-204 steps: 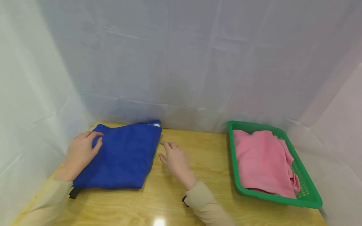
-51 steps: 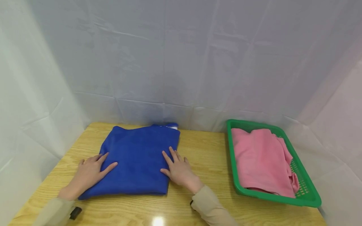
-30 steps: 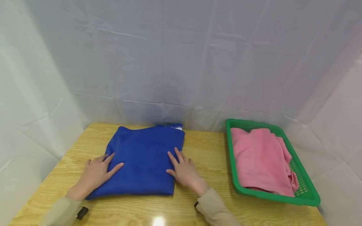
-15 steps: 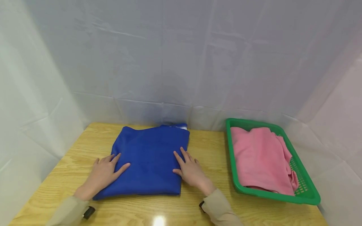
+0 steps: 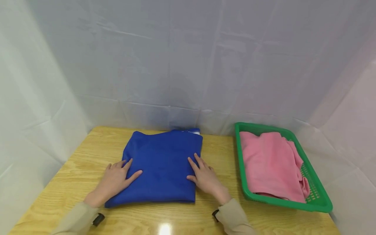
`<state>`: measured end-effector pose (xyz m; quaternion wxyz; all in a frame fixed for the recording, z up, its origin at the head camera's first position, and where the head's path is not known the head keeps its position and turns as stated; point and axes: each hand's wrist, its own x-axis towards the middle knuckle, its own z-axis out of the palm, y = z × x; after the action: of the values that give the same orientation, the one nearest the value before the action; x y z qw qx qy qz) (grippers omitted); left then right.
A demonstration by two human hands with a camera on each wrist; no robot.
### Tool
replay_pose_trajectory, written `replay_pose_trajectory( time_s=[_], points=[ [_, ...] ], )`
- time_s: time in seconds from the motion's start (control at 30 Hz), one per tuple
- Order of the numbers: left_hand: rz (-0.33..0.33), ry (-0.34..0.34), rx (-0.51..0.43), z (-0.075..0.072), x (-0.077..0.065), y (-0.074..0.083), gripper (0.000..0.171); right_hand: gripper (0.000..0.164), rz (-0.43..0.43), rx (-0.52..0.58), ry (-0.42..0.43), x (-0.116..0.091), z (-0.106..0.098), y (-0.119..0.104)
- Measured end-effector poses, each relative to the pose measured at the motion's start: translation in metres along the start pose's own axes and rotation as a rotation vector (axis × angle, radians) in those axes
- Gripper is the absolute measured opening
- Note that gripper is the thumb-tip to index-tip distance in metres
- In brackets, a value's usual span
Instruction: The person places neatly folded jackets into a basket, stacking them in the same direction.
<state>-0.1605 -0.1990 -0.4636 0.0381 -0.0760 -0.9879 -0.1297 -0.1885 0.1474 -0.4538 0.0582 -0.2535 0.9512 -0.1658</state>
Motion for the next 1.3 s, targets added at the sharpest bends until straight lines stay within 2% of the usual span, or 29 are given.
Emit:
replay_pose_trajectory(
  time_s=[0.4,0.8,1.03,1.3],
  points=[
    [0.039,0.002,-0.013,0.003,0.004,0.018,0.080,0.066,-0.031,0.010,0.033,-0.013,-0.009,0.014],
    [0.065,0.006,-0.014,0.011,0.008,0.034,0.082,0.063,0.018,0.018,0.035,-0.027,-0.011,0.022],
    [0.065,0.023,-0.047,0.014,0.010,0.037,0.081,0.063,0.021,0.016,0.049,-0.031,-0.011,0.025],
    [0.066,-0.017,-0.076,0.011,0.008,0.035,0.081,0.062,0.036,0.028,0.035,-0.031,-0.013,0.024]
  ],
)
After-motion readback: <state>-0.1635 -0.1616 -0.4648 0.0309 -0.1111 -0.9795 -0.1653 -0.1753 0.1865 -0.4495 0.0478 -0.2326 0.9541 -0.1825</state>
